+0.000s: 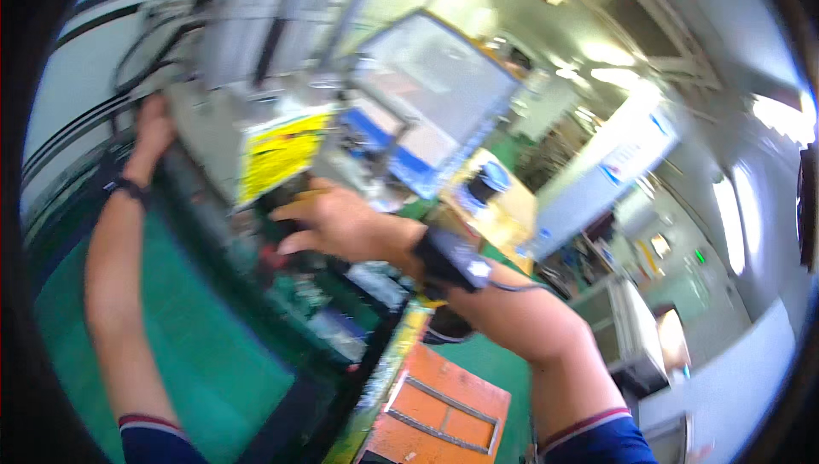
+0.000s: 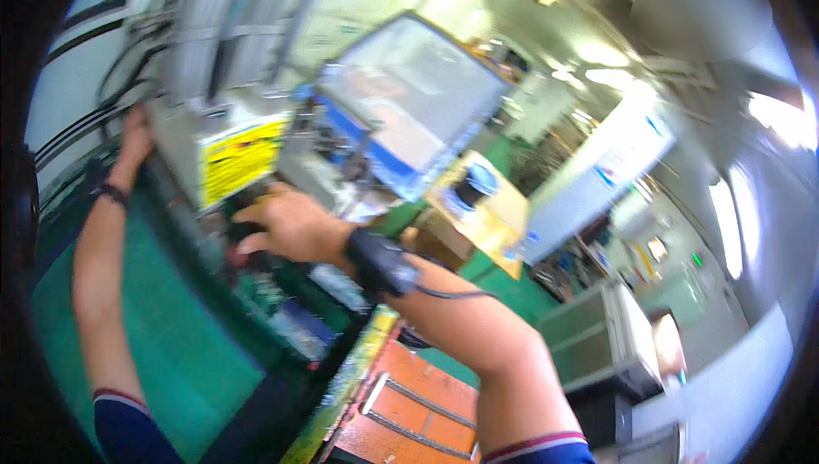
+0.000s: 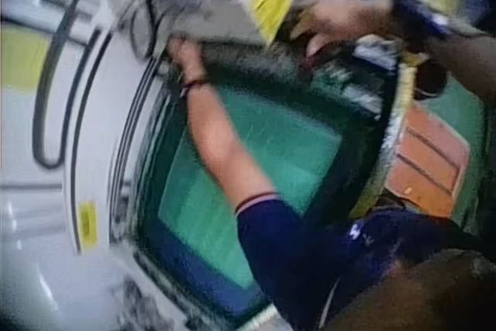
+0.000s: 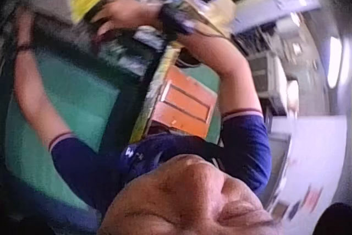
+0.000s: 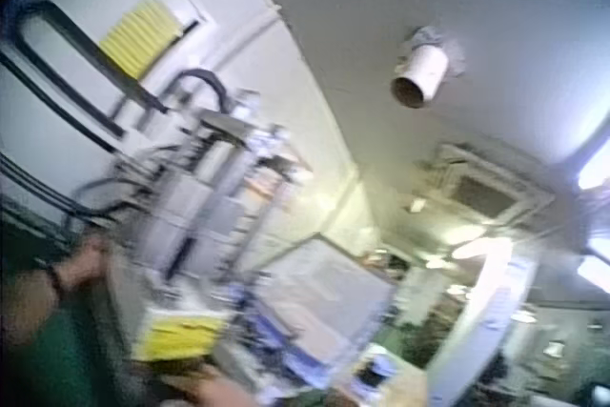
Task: Operating an industrial screen printing machine to apply patterns to materials.
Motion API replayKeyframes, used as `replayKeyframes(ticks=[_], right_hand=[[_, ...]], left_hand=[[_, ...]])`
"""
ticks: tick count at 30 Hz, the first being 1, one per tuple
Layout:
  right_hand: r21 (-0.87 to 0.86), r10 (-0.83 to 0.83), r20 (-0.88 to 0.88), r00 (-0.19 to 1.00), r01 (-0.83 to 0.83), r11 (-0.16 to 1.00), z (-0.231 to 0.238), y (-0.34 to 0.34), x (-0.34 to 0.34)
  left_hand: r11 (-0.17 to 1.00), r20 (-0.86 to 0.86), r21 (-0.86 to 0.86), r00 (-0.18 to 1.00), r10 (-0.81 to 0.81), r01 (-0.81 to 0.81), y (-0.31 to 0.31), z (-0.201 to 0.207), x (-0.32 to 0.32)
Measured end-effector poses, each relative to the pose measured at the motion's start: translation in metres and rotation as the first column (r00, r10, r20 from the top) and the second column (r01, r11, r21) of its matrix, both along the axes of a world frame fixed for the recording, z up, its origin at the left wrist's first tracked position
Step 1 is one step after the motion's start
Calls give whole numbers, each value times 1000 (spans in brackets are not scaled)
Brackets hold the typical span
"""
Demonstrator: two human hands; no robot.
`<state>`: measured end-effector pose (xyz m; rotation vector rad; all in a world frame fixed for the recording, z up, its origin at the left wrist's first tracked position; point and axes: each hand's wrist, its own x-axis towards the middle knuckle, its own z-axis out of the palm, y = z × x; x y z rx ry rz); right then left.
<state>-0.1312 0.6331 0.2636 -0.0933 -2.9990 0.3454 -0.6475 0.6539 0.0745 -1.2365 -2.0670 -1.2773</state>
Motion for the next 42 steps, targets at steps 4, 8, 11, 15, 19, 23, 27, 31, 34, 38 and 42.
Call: replayKeyframes(ticks=[4,8,11,15,19,23,27,31,34,38,42], right_hand=[[21,-48,-4,999,48,999,5,16,15],[22,-44,4,999,44,999,6,12,17],[19,-47,17,999,46,999,7,9,16],[27,-71,43,997,70,997,8,9,19],[17,-24,24,999,23,1000,8,2,12],[9,-38,31,999,38,999,7,4,12],[22,-70,42,997,69,997,9,8,16],[6,-35,10,999,35,999,7,6,14],[-2,-36,12,999,36,999,9,5,14],[5,-63,39,997,63,998,11,5,15],[-13,-60,21,998,61,998,8,5,14]], left_hand=[[984,38,87,987,-158,154,49,10,17],[981,-17,-32,981,-193,193,30,35,18],[974,-44,-115,979,-200,194,15,39,28],[900,246,165,867,-434,404,18,47,62],[924,162,68,909,-383,377,9,39,24],[934,105,-48,932,-347,353,12,45,20],[909,248,15,879,-406,416,18,51,51],[903,316,149,845,-430,404,9,51,45],[901,215,94,875,-435,425,8,53,46],[958,167,-18,946,-280,286,7,62,54],[919,334,105,857,-392,379,3,63,62]])
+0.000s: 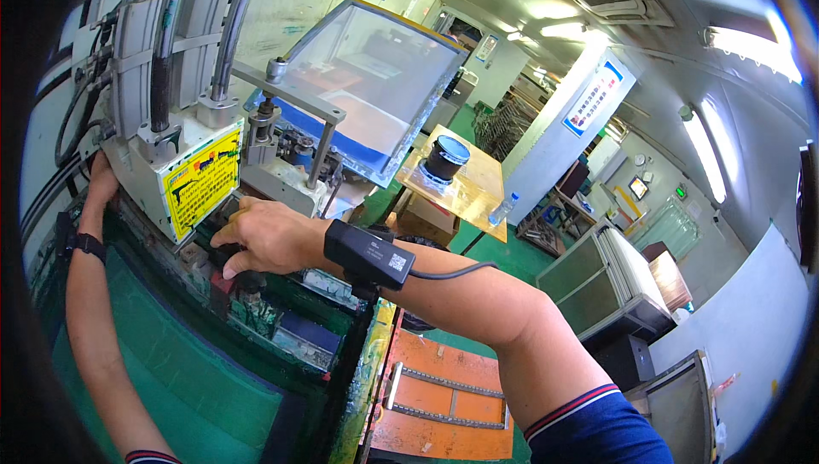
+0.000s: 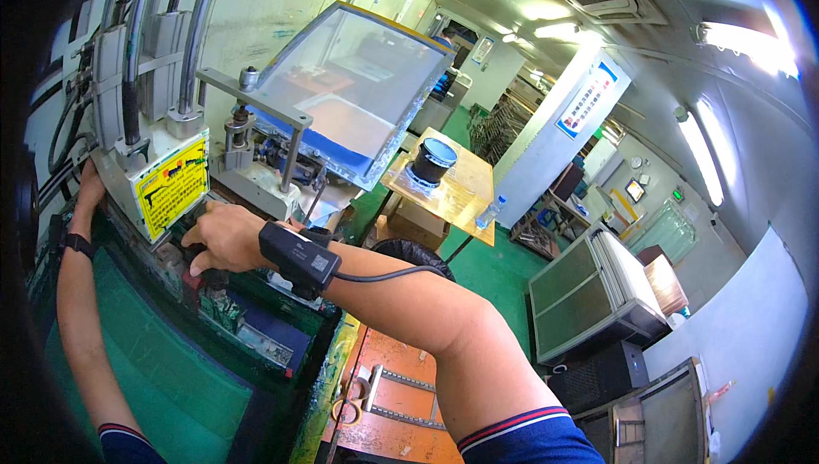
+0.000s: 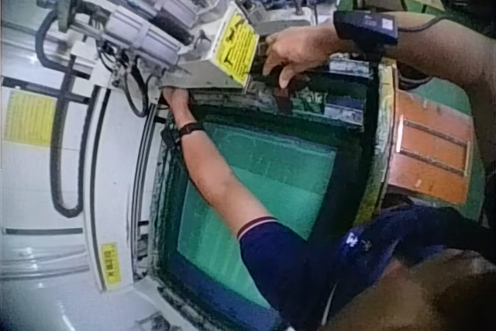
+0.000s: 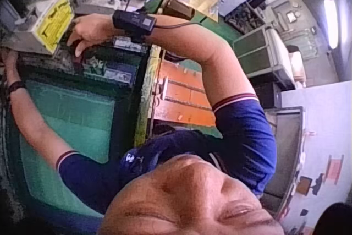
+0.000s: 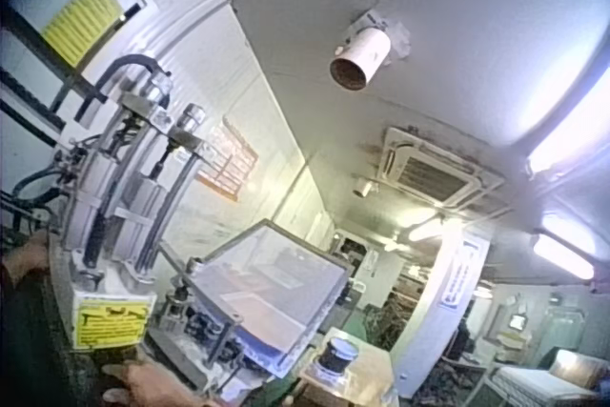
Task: Operating an industrial screen printing machine to apply patterns to materials.
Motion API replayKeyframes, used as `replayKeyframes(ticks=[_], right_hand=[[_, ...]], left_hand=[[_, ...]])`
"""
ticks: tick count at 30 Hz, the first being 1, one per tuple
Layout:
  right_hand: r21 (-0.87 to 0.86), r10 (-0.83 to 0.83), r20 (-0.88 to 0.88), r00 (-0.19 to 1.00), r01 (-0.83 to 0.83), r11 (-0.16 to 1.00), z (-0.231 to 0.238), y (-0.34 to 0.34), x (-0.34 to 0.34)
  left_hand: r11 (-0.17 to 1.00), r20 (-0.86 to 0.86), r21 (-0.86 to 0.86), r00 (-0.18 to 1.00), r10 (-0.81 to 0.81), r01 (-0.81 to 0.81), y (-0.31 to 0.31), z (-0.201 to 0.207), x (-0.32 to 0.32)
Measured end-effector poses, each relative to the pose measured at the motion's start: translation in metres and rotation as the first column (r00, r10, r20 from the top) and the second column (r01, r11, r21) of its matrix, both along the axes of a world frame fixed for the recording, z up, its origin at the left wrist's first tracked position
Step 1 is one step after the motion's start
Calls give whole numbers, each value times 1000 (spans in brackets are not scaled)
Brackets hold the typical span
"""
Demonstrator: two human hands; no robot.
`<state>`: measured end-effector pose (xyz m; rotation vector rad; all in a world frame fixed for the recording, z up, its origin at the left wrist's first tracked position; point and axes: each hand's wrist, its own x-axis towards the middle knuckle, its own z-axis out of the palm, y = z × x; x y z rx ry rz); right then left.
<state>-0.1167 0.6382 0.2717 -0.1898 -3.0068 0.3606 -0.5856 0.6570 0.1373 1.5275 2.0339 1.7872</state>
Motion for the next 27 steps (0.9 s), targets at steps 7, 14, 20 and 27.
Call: replayKeyframes(ticks=[7,14,20,27], right_hand=[[13,-2,29,1000,2,1000,0,0,-1],[19,-12,33,999,11,1000,4,0,1],[-9,-16,22,1000,17,1000,2,-1,1],[5,-13,26,1000,13,1000,2,-1,0]], left_hand=[[987,-217,-12,964,153,-159,-2,5,-2],[988,-92,-94,989,113,-122,-3,18,20],[997,-35,68,999,-21,23,3,1,9],[991,-176,-77,980,91,-106,7,-9,-22]])
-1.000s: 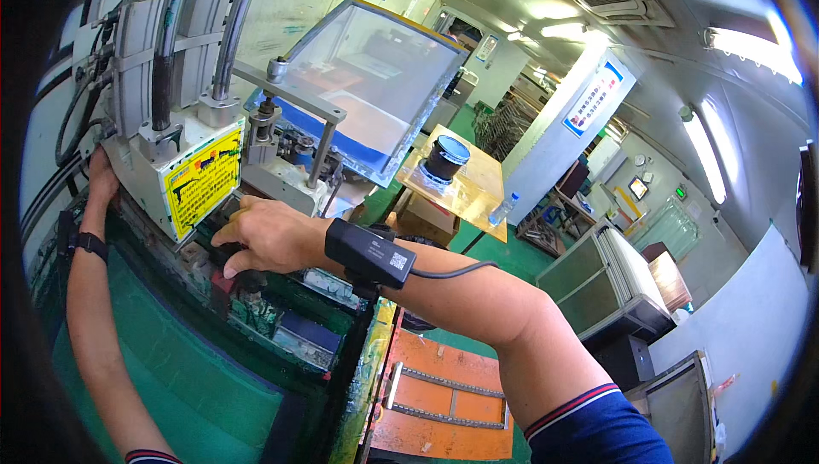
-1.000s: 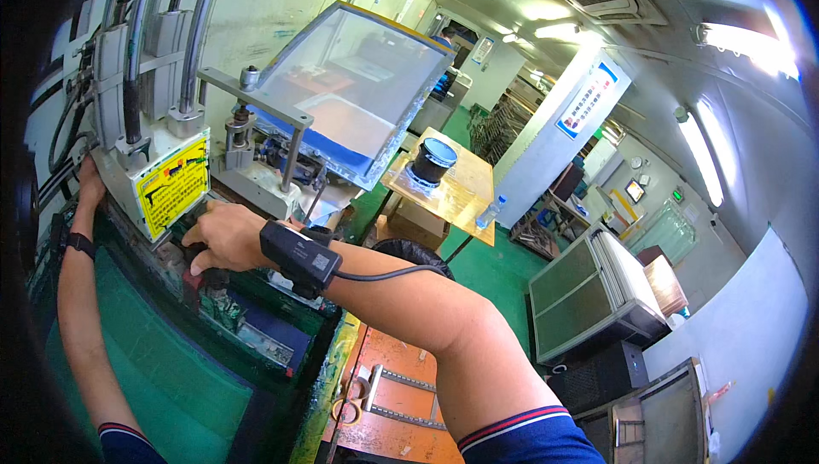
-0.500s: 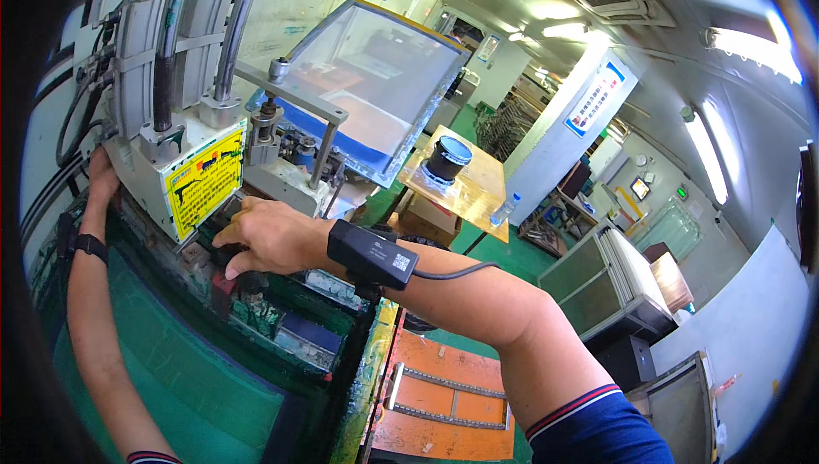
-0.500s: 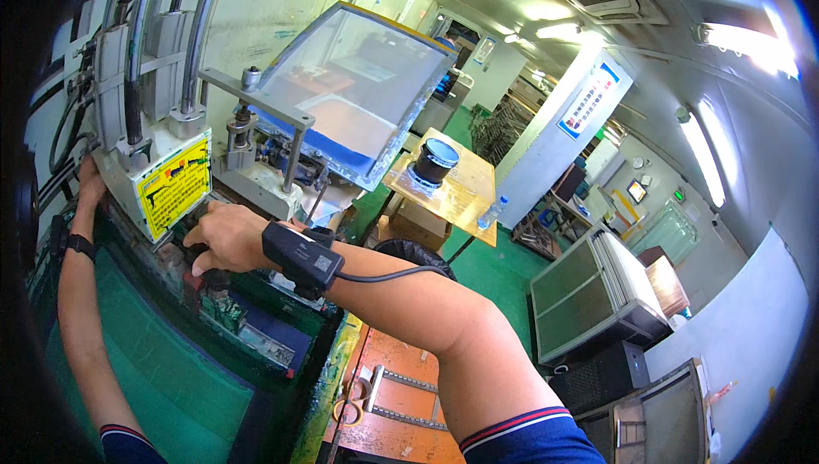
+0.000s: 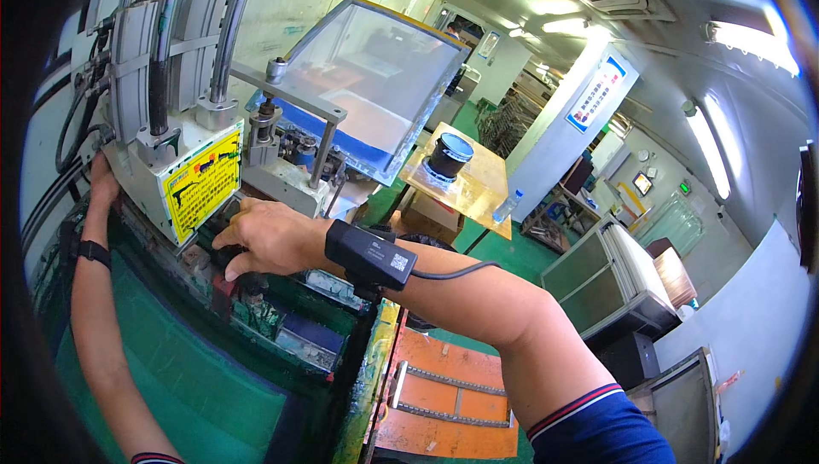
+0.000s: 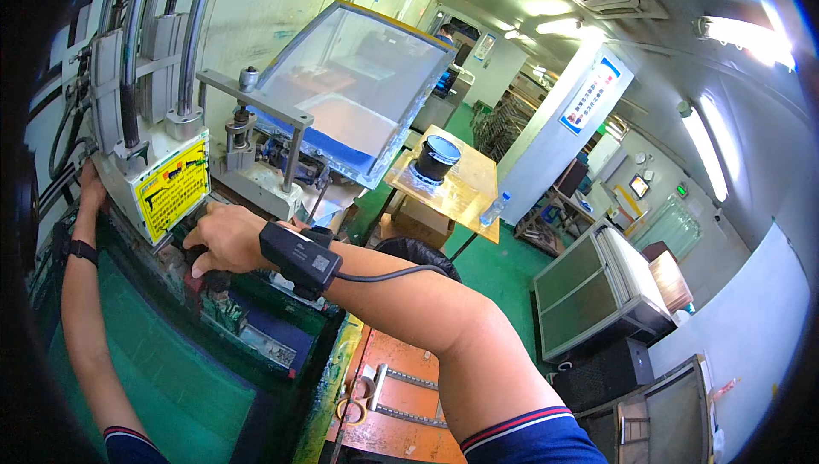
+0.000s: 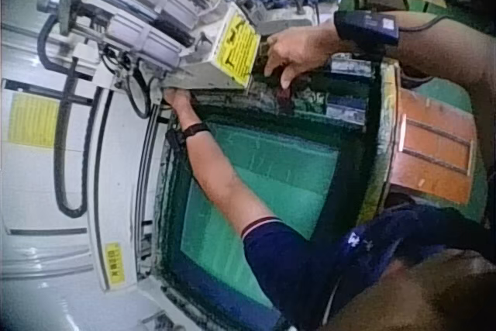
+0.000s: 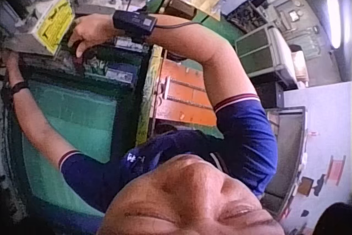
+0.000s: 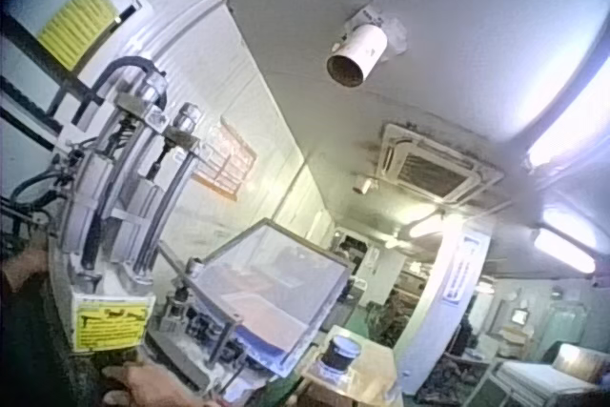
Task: Operating an industrial screen printing machine to apply patterns to materials.
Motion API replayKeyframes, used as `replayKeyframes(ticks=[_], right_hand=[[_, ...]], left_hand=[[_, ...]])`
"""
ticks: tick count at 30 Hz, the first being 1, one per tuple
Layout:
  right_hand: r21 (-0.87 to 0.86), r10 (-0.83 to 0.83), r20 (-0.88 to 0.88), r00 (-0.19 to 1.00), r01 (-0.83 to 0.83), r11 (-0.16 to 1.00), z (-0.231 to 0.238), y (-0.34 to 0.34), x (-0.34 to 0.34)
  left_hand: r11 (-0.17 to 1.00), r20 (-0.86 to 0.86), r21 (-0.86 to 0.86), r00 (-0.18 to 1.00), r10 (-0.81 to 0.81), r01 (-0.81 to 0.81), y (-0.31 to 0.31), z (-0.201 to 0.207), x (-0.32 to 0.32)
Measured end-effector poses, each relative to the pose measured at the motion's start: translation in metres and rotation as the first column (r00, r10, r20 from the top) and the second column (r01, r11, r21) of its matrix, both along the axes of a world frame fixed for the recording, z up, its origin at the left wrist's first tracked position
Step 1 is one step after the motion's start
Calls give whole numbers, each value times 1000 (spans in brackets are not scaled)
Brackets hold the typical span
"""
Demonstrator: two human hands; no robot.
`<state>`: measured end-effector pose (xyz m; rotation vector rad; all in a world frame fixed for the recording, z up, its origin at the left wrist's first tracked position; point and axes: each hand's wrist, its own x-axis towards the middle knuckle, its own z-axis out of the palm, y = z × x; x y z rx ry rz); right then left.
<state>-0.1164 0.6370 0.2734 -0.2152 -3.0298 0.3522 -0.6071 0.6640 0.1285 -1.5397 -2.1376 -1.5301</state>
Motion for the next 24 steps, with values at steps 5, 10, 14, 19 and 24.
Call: replayKeyframes(ticks=[5,10,14,19,24], right_hand=[[8,3,-19,1000,-3,1000,-1,12,4],[27,74,-58,996,-73,997,-4,-6,-12],[82,75,-48,996,-71,994,-6,4,0],[64,9,61,998,-13,998,7,0,4],[49,45,50,998,-47,998,7,-7,-7]], left_hand=[[975,372,123,903,-217,184,16,4,19],[951,-250,-53,926,282,-304,-15,-41,-67],[879,-408,-182,847,340,-440,15,-35,-14],[951,-225,296,974,-20,88,-23,34,73],[924,-308,216,876,370,-315,-30,11,37]])
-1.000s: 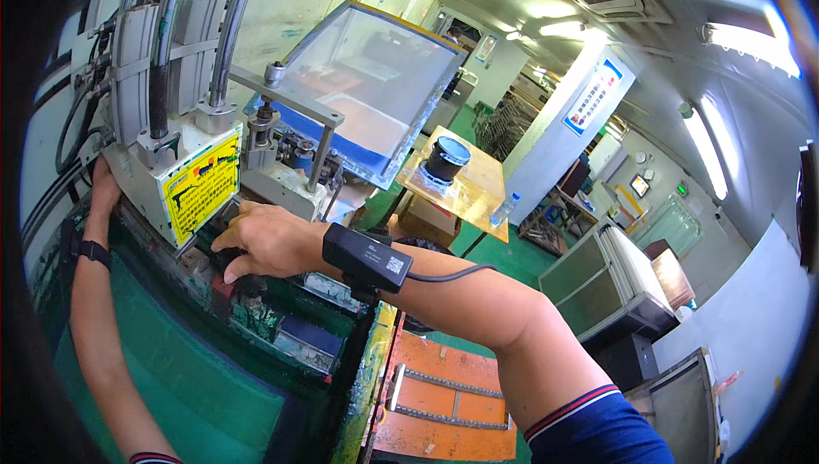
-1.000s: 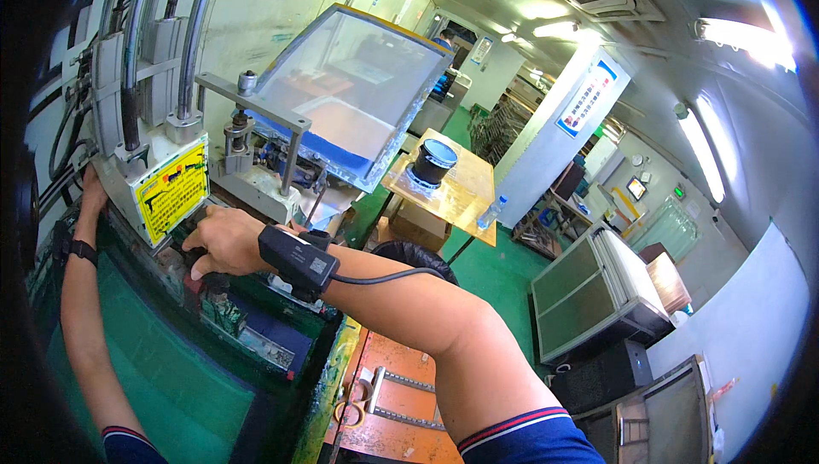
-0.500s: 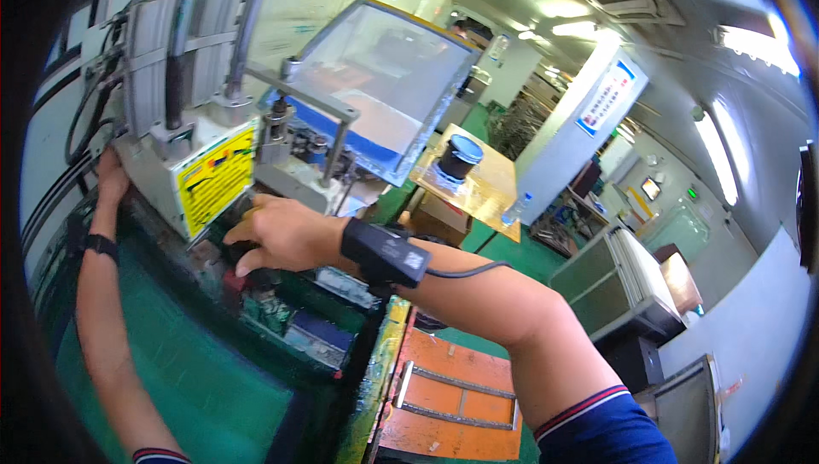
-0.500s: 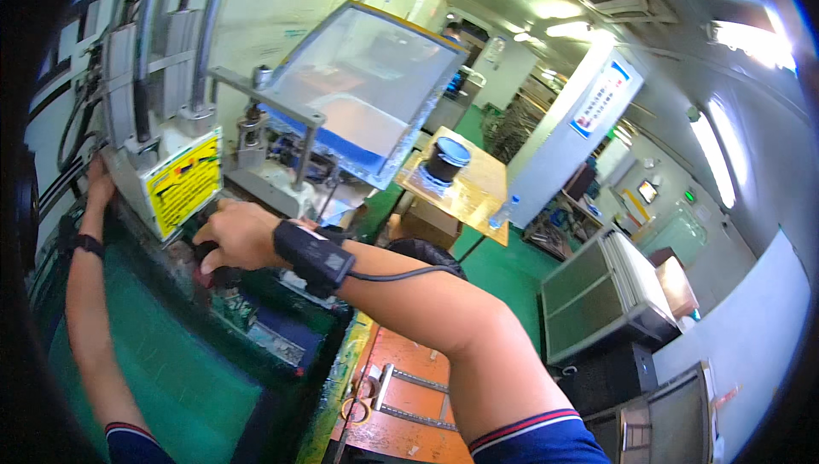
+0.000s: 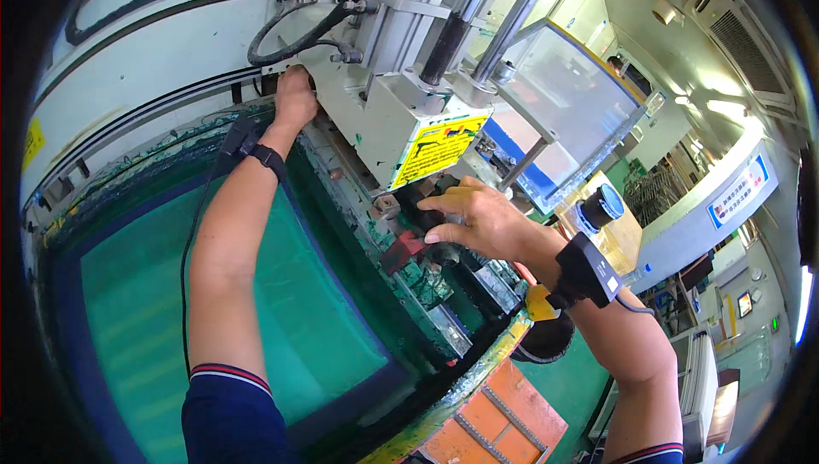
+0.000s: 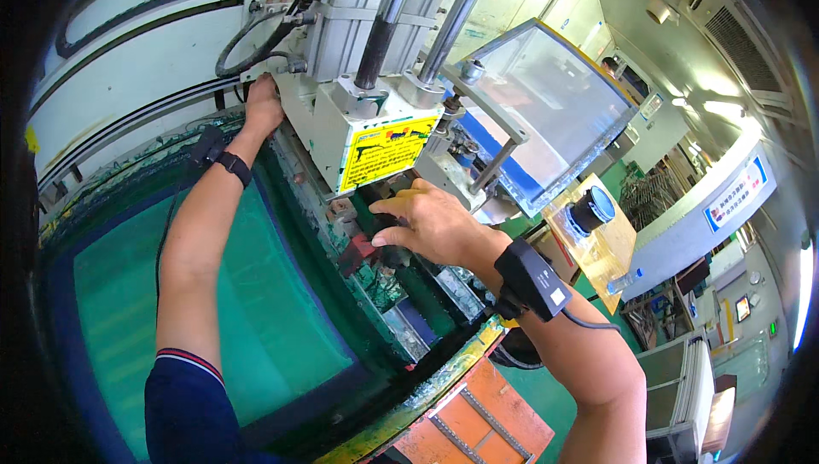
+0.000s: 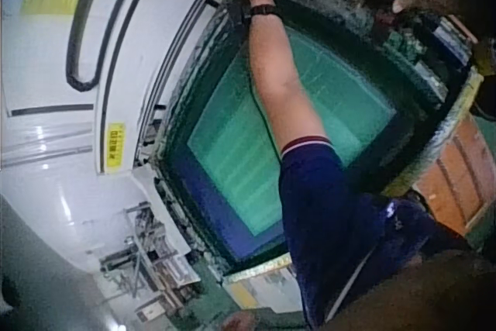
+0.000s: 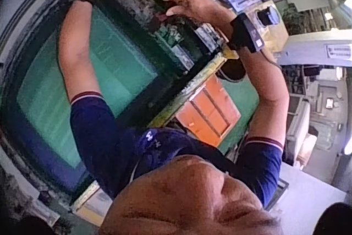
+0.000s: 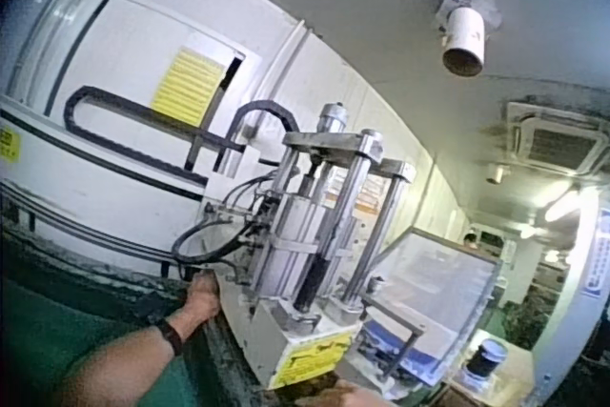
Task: Operating an industrial screen printing machine to apply patterns to materials.
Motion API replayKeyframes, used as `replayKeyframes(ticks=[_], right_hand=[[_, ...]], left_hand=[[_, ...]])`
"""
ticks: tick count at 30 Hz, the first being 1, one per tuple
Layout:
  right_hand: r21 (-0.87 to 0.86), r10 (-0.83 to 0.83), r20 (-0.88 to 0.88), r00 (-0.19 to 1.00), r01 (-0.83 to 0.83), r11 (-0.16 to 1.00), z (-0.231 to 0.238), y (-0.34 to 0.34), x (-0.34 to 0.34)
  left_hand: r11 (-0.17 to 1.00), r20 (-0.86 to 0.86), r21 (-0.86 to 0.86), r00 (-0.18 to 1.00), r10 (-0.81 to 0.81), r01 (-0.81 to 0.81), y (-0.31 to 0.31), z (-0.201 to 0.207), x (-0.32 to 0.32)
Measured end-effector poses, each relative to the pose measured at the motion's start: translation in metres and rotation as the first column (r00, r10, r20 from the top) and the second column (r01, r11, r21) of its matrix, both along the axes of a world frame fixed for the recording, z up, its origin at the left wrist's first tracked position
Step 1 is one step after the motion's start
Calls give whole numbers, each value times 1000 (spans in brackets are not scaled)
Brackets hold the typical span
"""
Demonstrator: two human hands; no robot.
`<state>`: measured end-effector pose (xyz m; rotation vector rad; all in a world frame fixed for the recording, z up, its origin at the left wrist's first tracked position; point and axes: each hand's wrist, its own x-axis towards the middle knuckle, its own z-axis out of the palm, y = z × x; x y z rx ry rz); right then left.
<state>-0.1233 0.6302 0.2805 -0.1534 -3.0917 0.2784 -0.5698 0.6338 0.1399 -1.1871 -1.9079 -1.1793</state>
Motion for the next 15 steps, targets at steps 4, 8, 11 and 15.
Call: replayKeyframes(ticks=[4,8,11,15], right_hand=[[31,-5,-49,999,6,999,-2,8,7],[0,32,-48,998,-32,999,0,4,0],[-2,16,-41,999,-16,1000,1,5,4],[-31,7,-81,997,-9,999,-2,0,3]], left_hand=[[985,40,67,986,-161,159,-3,33,47],[893,333,162,828,-450,420,-12,29,26],[868,414,147,768,-489,473,-6,30,26],[985,0,70,988,-156,156,-1,12,22]])
